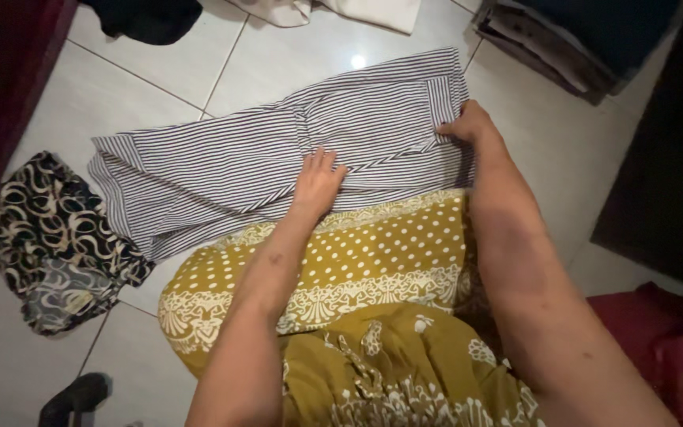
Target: The person folds a striped shirt and a white t-shirt by hand on the floor.
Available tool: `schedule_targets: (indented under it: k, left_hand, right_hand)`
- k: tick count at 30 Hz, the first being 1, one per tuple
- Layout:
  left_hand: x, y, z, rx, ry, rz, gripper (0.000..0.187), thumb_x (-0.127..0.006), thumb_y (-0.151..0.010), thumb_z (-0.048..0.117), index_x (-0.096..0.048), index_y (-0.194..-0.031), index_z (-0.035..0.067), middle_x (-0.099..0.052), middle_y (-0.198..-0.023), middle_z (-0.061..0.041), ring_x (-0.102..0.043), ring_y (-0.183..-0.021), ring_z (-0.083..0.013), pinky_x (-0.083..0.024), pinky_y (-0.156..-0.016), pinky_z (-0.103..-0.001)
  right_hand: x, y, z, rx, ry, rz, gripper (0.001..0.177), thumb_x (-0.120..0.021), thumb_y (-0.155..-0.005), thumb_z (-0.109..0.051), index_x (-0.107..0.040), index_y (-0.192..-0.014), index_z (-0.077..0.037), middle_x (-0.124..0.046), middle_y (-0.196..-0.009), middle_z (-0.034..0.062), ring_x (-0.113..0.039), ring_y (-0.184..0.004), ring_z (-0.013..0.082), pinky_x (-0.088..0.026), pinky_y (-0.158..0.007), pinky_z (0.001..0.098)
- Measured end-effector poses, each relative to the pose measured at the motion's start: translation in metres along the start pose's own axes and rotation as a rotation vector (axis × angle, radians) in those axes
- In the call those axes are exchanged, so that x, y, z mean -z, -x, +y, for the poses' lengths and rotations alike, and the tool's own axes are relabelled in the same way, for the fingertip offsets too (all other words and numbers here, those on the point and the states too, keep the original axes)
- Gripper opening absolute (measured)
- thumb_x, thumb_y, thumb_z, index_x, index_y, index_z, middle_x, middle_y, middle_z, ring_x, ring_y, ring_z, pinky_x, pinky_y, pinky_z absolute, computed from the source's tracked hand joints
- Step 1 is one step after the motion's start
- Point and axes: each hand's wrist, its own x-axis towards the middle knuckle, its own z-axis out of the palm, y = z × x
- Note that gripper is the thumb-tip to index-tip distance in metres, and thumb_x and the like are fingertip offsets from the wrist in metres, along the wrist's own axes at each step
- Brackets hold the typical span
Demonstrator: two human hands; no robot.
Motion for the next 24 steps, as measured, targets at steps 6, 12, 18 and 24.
schedule_targets:
  k: [6, 12, 18, 24]
  left_hand:
    - [-0.005, 0.003, -0.007, 0.044, 0.122, 0.030, 0.024, -0.069, -0.085, 0.011, -0.071, -0.109, 0.013, -0.061, -0.136, -0.013, -0.051, -0.137, -0.0369, -0.040, -0.112, -0.053]
    - [0.047, -0.004, 0.001, 0.092, 0.314, -0.014, 0.022, -0.075, -0.083, 0.016, -0.069, -0.102, 0.008, -0.064, -0.127, -0.013, -0.058, -0.121, -0.0362, -0.045, -0.102, -0.050]
    - [0.061, 0.001, 0.004, 0.193, 0.436, -0.029, 0.022, -0.075, -0.086, 0.017, -0.070, -0.104, 0.006, -0.065, -0.121, -0.012, -0.059, -0.107, -0.0377, -0.049, -0.090, -0.047]
    - [0.057, 0.008, 0.014, 0.043, 0.284, -0.177, 0.024, -0.077, -0.086, 0.025, -0.072, -0.101, 0.009, -0.064, -0.111, -0.010, -0.061, -0.112, -0.0325, -0.049, -0.096, -0.050]
  right_hand:
    - [0.009, 0.012, -0.026, -0.110, 0.024, -0.106, 0.073, -0.095, -0.076, -0.036, -0.065, -0.121, 0.013, -0.067, -0.119, 0.0273, -0.067, -0.108, 0.0360, -0.052, -0.093, 0.0413]
    - [0.054, 0.041, -0.058, -0.209, -0.137, -0.187, 0.048, -0.086, -0.078, -0.024, -0.072, -0.112, 0.008, -0.074, -0.102, 0.0188, -0.070, -0.082, 0.0304, -0.055, -0.069, 0.0421]
    - [0.060, 0.038, -0.028, -0.240, -0.240, -0.373, 0.050, -0.087, -0.076, -0.026, -0.073, -0.112, 0.006, -0.071, -0.092, 0.0163, -0.063, -0.070, 0.0264, -0.047, -0.057, 0.0408]
    - [0.030, 0.029, -0.020, -0.179, 0.245, -0.355, 0.061, -0.094, -0.066, -0.027, -0.073, -0.115, 0.003, -0.073, -0.111, 0.0210, -0.070, -0.099, 0.0387, -0.056, -0.086, 0.0481]
